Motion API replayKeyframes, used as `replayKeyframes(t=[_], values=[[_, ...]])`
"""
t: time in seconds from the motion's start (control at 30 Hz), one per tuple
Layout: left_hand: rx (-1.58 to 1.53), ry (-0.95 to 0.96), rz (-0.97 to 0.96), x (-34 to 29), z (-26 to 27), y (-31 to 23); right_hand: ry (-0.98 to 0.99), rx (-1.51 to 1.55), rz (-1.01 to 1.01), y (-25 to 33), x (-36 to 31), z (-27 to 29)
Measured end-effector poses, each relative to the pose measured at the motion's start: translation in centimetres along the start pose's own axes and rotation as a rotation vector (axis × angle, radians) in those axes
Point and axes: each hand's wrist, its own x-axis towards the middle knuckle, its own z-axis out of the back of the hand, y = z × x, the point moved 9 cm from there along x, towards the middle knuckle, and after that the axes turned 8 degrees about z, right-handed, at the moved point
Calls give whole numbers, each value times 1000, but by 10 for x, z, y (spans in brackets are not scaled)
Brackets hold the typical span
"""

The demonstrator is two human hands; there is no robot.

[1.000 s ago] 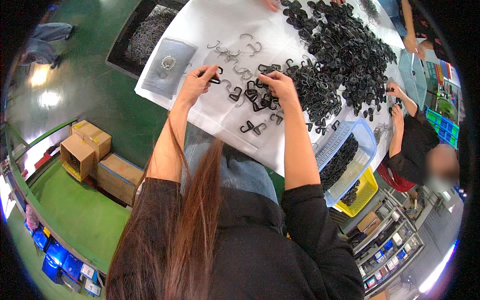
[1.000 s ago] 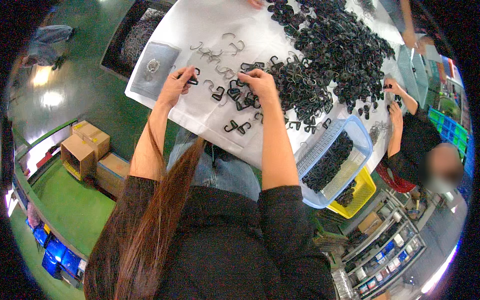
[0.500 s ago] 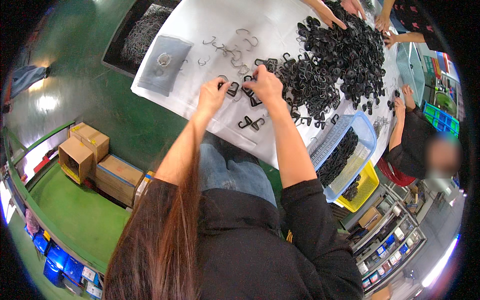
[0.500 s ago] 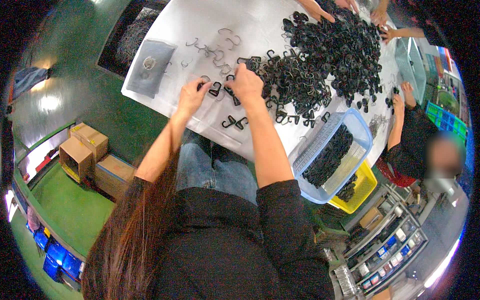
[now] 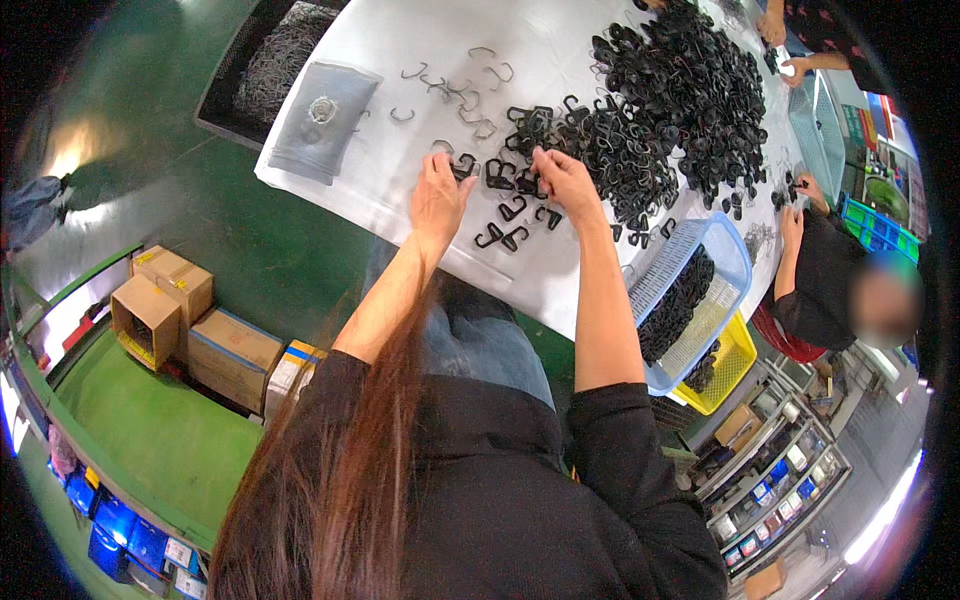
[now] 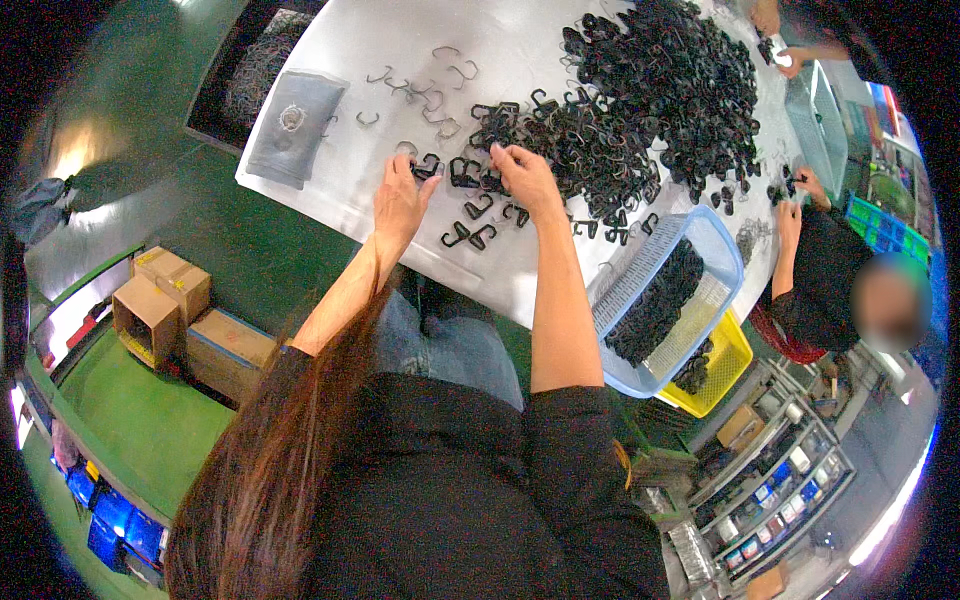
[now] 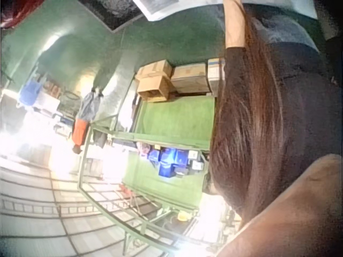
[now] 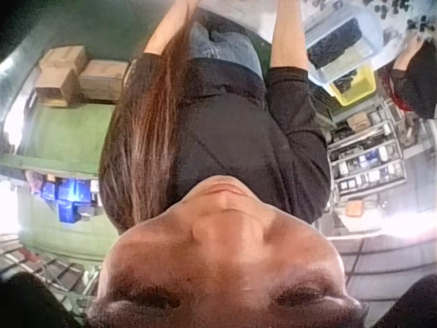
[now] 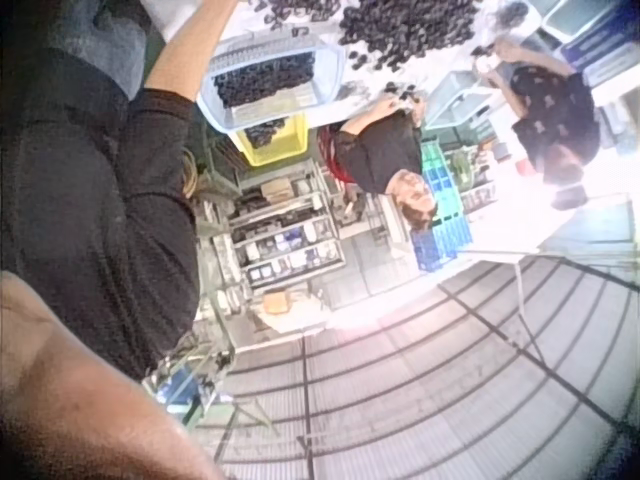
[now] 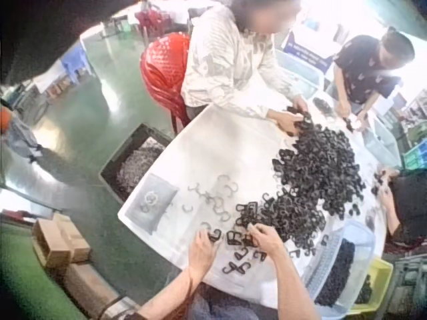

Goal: The person sorts small black plastic clips and metal hooks on a white table, separating them into piles and placing some into a blue basket. The person repeatedly picks up, inspects, and repositions the items while working alongside another person.

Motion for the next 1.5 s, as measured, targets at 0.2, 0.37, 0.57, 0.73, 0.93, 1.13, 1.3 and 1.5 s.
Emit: replayKeyframes(t=[0.2, 0.37, 0.57, 0.73, 0.93, 1.13, 1.3, 1.5], values=[[212, 82, -64, 4, -12, -10, -103, -932, 234, 13, -9, -46], [480, 175, -226, 15, -22, -9, -128, -878, 283, 14, 5, -55], [118, 205, -220, 41, 10, 8, -162, -601, 144, 11, -7, -15], [-900, 609, 478, 39, 14, 63, -318, -689, 273, 41, -4, -49], [-1391, 717, 596, 29, 20, 57, -336, -634, -39, 43, 26, -78], [-1263, 580, 585, 41, 6, 59, -362, -601, -176, 50, 27, -78], [-231, 102, 141, 80, 19, 31, -290, -645, -198, 29, 40, -83], [99, 20, -52, 89, -1, -8, -88, 132, -12, -8, 3, -35]])
